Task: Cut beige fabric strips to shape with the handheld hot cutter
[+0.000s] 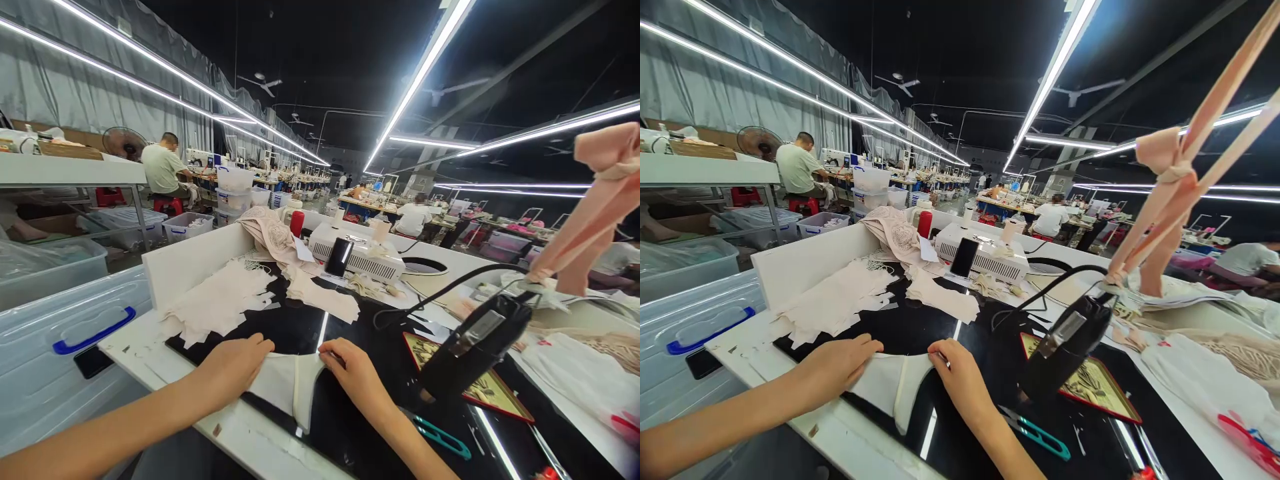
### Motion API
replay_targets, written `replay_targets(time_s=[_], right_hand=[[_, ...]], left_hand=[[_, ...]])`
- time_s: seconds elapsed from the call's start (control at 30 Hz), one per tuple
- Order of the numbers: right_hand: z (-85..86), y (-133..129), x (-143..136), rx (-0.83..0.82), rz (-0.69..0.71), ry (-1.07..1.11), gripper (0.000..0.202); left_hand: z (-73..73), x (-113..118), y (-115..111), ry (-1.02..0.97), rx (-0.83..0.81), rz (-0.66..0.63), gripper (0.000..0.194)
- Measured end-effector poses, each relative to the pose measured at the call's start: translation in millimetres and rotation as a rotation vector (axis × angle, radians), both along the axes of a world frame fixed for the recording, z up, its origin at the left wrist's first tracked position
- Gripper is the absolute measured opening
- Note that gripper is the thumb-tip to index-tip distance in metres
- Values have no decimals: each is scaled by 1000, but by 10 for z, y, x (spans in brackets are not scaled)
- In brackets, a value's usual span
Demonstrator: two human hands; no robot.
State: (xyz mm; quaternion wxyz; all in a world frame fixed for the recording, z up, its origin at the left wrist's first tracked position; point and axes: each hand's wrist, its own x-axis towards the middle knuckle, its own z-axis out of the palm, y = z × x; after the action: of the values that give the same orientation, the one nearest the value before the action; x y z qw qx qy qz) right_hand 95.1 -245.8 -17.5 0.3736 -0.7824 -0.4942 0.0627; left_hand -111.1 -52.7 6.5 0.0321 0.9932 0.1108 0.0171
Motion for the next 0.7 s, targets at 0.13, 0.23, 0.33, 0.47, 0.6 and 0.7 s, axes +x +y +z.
replay_targets(time_s=[0.13,0.23,0.33,0.47,0.6,0.7], right_hand=[[-46,104,131,4,-35,-238,30],[-86,84,105,11,-36,-401,46],[-124,29,-19,7,49,-531,53],[-148,-14,-160,14,133,-670,50],[-12,-155,-258,79,131,-772,48],[205,-434,-351,202,99,-924,41]], left_hand=[[-57,58,74,-224,223,-107,45],[-174,98,-29,-518,237,-367,33],[-284,160,-215,-589,96,-506,23],[-347,240,-341,-489,-32,-529,20],[-332,242,-312,-454,-87,-527,21],[-303,211,-298,-435,-132,-514,22]])
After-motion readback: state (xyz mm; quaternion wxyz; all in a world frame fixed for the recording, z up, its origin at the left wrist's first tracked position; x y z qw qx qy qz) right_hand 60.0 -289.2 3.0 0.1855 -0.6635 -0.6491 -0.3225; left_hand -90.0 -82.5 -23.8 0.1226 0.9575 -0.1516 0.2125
